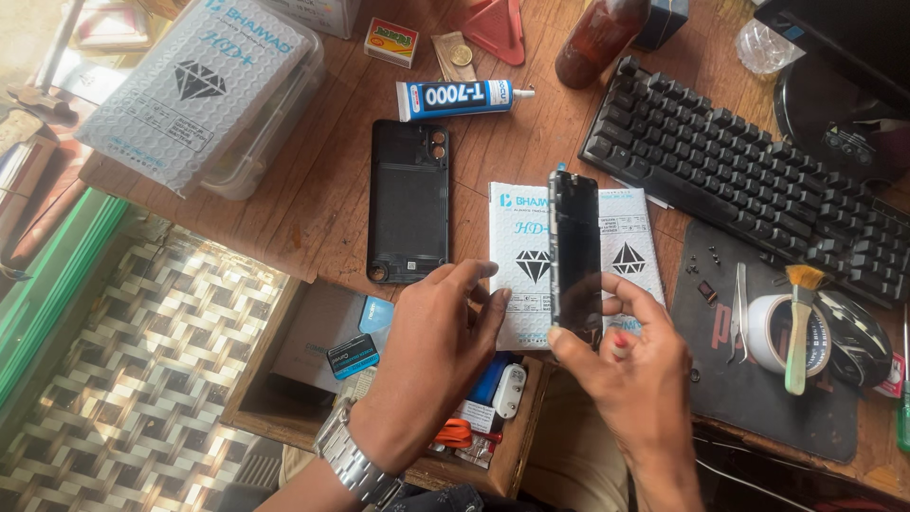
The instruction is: The person removes the back cover from a smartphone, then uses a red-handled screwdriver to unscrew and remove components from the camera module area. The person continues to remove screws from the phone's internal frame and places them on the work surface.
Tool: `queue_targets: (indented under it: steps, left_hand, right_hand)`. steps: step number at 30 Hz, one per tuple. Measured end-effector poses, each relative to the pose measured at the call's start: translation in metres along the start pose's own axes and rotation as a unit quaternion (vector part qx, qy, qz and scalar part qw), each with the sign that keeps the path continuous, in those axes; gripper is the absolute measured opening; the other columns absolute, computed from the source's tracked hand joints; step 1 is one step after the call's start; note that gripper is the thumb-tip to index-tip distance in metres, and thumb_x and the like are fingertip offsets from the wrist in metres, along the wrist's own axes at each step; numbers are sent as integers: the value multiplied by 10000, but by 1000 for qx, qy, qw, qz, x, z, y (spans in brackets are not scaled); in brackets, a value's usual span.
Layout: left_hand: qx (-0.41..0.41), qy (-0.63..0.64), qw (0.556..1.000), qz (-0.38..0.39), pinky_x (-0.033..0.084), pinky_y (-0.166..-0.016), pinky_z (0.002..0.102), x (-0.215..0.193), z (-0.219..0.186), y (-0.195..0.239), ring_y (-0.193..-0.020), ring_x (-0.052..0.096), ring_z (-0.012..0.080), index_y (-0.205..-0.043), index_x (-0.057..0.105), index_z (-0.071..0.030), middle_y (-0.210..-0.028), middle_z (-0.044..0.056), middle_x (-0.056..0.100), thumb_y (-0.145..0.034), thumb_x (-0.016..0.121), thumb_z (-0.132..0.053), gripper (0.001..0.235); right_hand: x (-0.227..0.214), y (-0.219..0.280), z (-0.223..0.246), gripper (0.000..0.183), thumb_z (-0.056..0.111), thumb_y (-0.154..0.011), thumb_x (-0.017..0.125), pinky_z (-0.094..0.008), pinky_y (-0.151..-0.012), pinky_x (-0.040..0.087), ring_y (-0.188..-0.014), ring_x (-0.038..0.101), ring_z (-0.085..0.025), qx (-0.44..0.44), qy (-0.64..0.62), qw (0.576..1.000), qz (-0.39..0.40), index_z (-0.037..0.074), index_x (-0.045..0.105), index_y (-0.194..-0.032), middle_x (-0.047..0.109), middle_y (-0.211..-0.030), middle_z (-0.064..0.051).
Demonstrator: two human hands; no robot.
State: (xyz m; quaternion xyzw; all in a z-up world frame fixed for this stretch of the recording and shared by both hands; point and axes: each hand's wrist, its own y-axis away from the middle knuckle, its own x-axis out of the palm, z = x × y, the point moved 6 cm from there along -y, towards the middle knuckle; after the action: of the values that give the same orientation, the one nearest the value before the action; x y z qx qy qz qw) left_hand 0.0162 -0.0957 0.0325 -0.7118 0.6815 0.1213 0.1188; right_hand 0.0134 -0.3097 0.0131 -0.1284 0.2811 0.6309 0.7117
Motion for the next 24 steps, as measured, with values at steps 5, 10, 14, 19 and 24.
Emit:
queue_targets:
  steps: [5,10,14,19,24]
  left_hand:
    - [-61,4,998,14,574,-579,336,10,17,-8,-598,744,239,-1114,662,28,-701,161,744,-866,702,-155,311]
    - [-19,-7,999,-29,592,-639,340,10,21,-12,-675,748,254,-1055,707,42,-791,169,736,-847,716,-117,262]
    - [-37,-10,999,-38,591,-662,341,9,26,-12,-713,742,263,-1034,732,38,-861,163,713,-857,686,-97,227]
    - [-44,-9,999,-28,591,-702,340,10,26,-11,-749,735,247,-1046,721,42,-914,141,691,-878,669,-113,235]
    - [-31,-41,998,-44,565,-704,377,10,17,-10,-753,698,250,-1122,705,37,-942,144,670,-920,645,-149,281]
  right_hand:
    - [15,0,30,794,247,-607,884,-301,-655,625,-808,714,-175,-92,146,983,-57,-25,596,-1296,596,-1141,-143]
    - [27,4,38,864,300,-547,930,-366,-741,592,-845,713,-244,-65,246,965,-67,19,599,-1294,587,-1131,-155]
    - [32,6,43,888,320,-540,949,-415,-788,567,-930,670,-293,-72,281,955,-58,35,586,-1298,571,-1117,-159]
    - [34,5,43,897,319,-547,941,-414,-813,566,-972,666,-299,-89,278,955,-50,47,568,-1316,564,-1132,-159]
    - [30,5,36,940,365,-574,929,-406,-823,569,-991,676,-274,-39,286,957,-28,89,557,-1392,564,-1164,-125]
